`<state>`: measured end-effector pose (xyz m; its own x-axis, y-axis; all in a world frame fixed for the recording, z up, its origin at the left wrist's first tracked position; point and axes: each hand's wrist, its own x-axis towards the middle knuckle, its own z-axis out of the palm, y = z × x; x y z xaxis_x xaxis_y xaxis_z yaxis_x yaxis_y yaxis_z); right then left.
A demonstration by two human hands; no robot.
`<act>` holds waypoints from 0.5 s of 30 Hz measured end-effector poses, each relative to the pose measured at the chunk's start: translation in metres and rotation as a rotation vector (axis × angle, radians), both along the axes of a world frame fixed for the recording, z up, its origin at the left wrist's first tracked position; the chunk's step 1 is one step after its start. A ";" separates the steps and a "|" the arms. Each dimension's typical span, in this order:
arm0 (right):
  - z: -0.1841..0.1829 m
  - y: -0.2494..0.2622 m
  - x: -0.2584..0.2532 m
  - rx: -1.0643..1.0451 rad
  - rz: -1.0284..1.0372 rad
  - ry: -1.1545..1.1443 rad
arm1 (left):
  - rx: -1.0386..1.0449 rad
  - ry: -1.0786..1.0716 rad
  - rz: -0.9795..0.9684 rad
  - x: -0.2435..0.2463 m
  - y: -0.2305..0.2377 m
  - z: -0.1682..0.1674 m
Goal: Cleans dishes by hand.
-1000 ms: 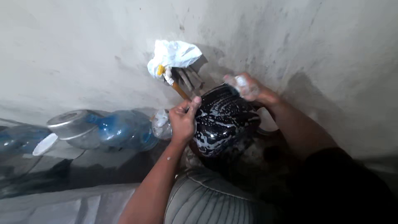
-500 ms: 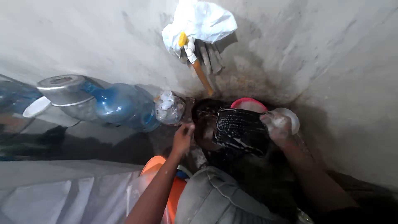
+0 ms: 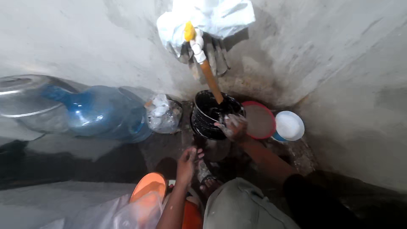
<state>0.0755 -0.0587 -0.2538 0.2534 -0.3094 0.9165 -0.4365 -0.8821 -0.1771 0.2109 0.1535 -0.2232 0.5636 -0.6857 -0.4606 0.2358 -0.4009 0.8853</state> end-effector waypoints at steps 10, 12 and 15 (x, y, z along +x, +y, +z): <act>-0.052 -0.011 0.036 0.071 0.134 0.210 | -0.085 0.125 -0.041 -0.015 -0.042 -0.041; -0.062 -0.008 0.037 0.124 0.196 0.254 | -0.128 0.154 -0.037 -0.017 -0.046 -0.050; -0.070 -0.005 0.037 0.144 0.245 0.300 | -0.129 0.168 -0.019 -0.022 -0.051 -0.058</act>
<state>0.1122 -0.0640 -0.3236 0.5852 -0.3260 0.7424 -0.2677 -0.9420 -0.2026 0.1885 0.1029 -0.2807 0.4729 -0.7544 -0.4552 0.3782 -0.2928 0.8782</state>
